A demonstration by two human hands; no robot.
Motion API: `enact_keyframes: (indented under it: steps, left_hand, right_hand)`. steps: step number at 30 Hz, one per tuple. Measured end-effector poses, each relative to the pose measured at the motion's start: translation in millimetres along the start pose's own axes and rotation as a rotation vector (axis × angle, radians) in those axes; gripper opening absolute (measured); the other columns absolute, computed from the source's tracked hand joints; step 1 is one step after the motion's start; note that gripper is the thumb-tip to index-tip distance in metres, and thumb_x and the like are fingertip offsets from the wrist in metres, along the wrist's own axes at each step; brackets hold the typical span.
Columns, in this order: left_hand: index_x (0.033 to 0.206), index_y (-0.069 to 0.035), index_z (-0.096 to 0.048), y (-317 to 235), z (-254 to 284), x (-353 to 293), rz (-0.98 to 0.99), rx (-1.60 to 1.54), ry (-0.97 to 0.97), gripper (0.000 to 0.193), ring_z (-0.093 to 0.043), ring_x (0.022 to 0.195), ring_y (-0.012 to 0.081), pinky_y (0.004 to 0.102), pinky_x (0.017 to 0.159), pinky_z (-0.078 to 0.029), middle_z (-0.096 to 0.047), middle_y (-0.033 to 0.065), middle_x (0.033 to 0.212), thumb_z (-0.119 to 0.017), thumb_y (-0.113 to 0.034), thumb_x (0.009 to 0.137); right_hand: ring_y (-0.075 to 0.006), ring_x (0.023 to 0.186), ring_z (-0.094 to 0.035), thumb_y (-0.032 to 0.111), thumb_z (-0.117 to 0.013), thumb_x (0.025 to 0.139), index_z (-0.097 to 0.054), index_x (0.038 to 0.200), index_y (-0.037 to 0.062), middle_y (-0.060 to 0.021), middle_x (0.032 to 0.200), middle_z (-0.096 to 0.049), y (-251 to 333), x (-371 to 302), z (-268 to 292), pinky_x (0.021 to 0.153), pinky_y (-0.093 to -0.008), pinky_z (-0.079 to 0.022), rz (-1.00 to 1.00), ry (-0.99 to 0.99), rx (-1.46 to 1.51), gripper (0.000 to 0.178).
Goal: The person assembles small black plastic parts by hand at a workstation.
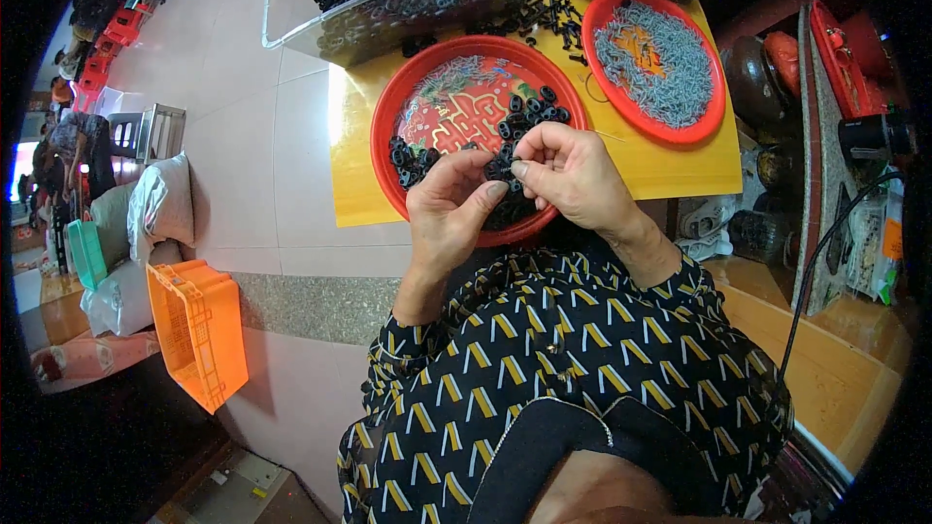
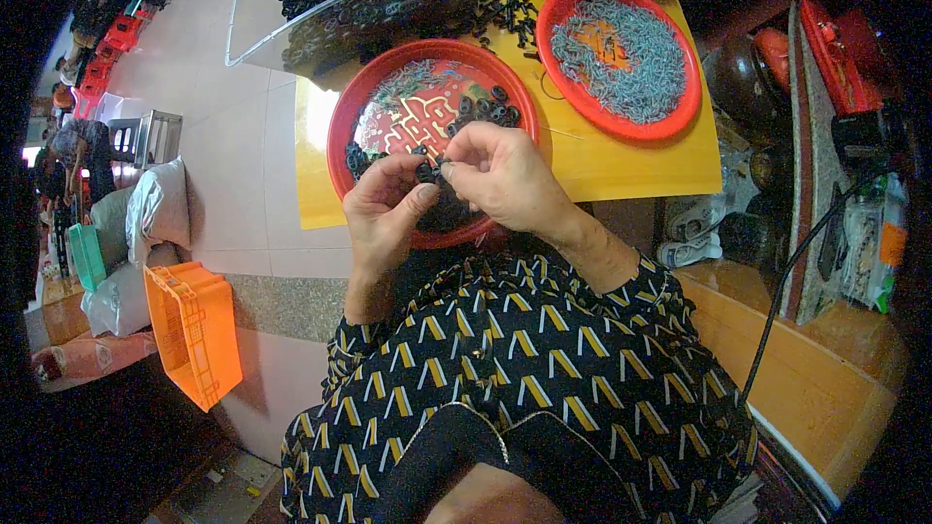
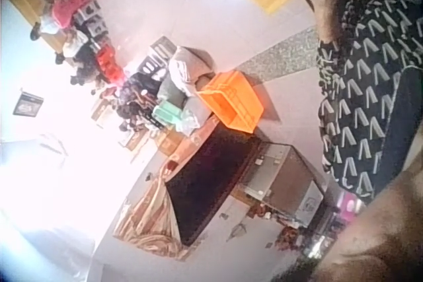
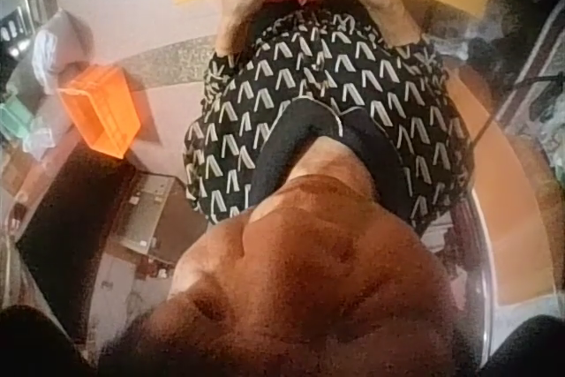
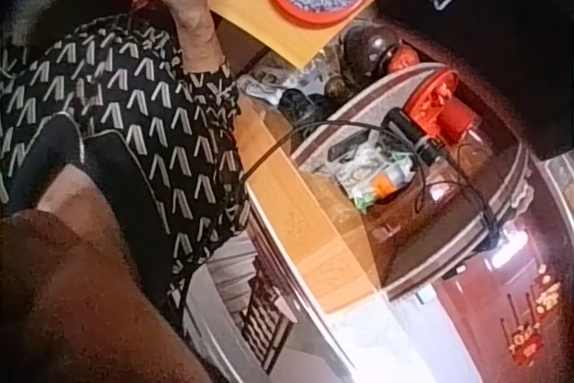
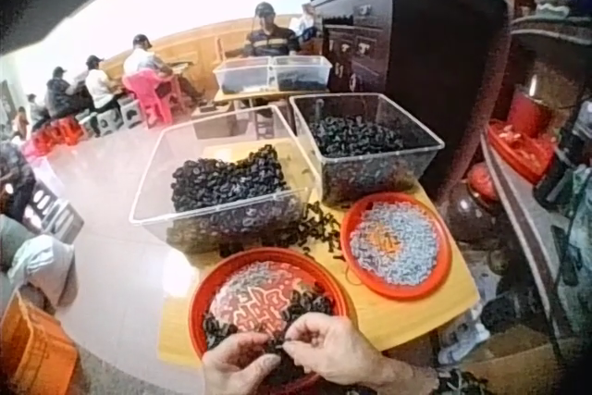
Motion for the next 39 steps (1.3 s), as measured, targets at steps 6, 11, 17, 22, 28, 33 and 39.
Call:
enact_keyframes:
  steps: [6,11,17,22,28,33,39]
  left_hand:
    - [0.098,0.002,-0.053,-2.5,-0.5,-0.7,-0.026,0.042,-0.005,0.028,-0.052,0.075,0.007,0.0203,0.068,-0.044,-0.056,0.0018,0.084,-0.062,0.003,0.072]
    - [0.098,0.002,-0.053,5.8,-4.2,0.3,0.015,-0.01,0.013,0.027,-0.053,0.076,0.0078,0.0206,0.068,-0.044,-0.057,0.0029,0.085,-0.063,0.002,0.072]
    - [0.098,0.003,-0.052,0.9,-5.9,0.3,-0.014,-0.045,0.025,0.026,-0.055,0.075,0.0089,0.0212,0.068,-0.045,-0.058,0.0046,0.084,-0.061,0.002,0.074]
    - [0.098,0.003,-0.053,0.0,-7.2,-0.9,-0.002,-0.107,0.044,0.025,-0.055,0.075,0.0093,0.0214,0.068,-0.046,-0.059,0.0052,0.084,-0.06,0.003,0.074]
    - [0.093,0.004,-0.056,-10.9,-12.7,-2.5,-0.056,0.026,0.079,0.022,-0.054,0.072,0.0086,0.0207,0.065,-0.045,-0.059,0.0053,0.082,-0.062,0.003,0.072]
    - [0.092,0.003,-0.057,-15.2,-15.7,-3.0,-0.115,0.1,0.101,0.022,-0.053,0.071,0.008,0.0202,0.063,-0.044,-0.058,0.0056,0.08,-0.063,0.003,0.071]
    - [0.09,0.004,-0.057,-22.9,-18.3,-2.7,-0.213,0.19,0.108,0.022,-0.054,0.071,0.01,0.0215,0.063,-0.044,-0.058,0.0074,0.079,-0.062,0.004,0.069]
  right_hand:
    - [-0.0036,0.051,-0.049,0.009,-0.057,0.076,-0.052,0.082,0.0009,0.0002,0.067,-0.053,-6.7,1.5,0.7,0.042,-0.0173,-0.039,-0.04,-0.02,0.012,0.011]
    - [-0.0035,0.052,-0.051,0.005,-0.057,0.077,-0.052,0.082,0.0018,0.0004,0.065,-0.054,-5.0,0.4,0.0,0.045,-0.0156,-0.042,-0.073,-0.006,0.006,0.008]
    - [-0.0048,0.051,-0.05,0.009,-0.058,0.076,-0.053,0.082,0.0019,-0.0004,0.067,-0.054,-4.5,1.5,-4.9,0.043,-0.017,-0.041,-0.065,0.036,0.032,0.01]
    - [-0.0057,0.054,-0.051,0.009,-0.061,0.076,-0.054,0.081,0.0027,-0.0005,0.067,-0.055,-11.9,5.4,-5.4,0.045,-0.0172,-0.042,-0.066,0.167,0.211,0.011]
    - [-0.0082,0.056,-0.051,0.013,-0.066,0.072,-0.052,0.082,0.0039,-0.0012,0.069,-0.053,-16.6,1.8,-15.1,0.048,-0.0186,-0.043,-0.109,0.339,0.42,0.019]
    - [-0.0086,0.056,-0.051,0.017,-0.068,0.071,-0.051,0.081,0.0047,-0.001,0.069,-0.053,-20.4,1.0,-17.6,0.047,-0.0189,-0.043,-0.142,0.39,0.44,0.023]
    - [-0.0081,0.055,-0.051,0.019,-0.067,0.072,-0.052,0.079,0.005,-0.0006,0.069,-0.053,-20.5,2.2,-18.3,0.048,-0.0187,-0.043,-0.15,0.422,0.422,0.022]
Point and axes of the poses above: each hand's wrist, its own x-axis towards the middle knuckle, its own z-axis out of the back of the hand, y = z × x, the point moved 9 cm from there along x, towards the middle knuckle
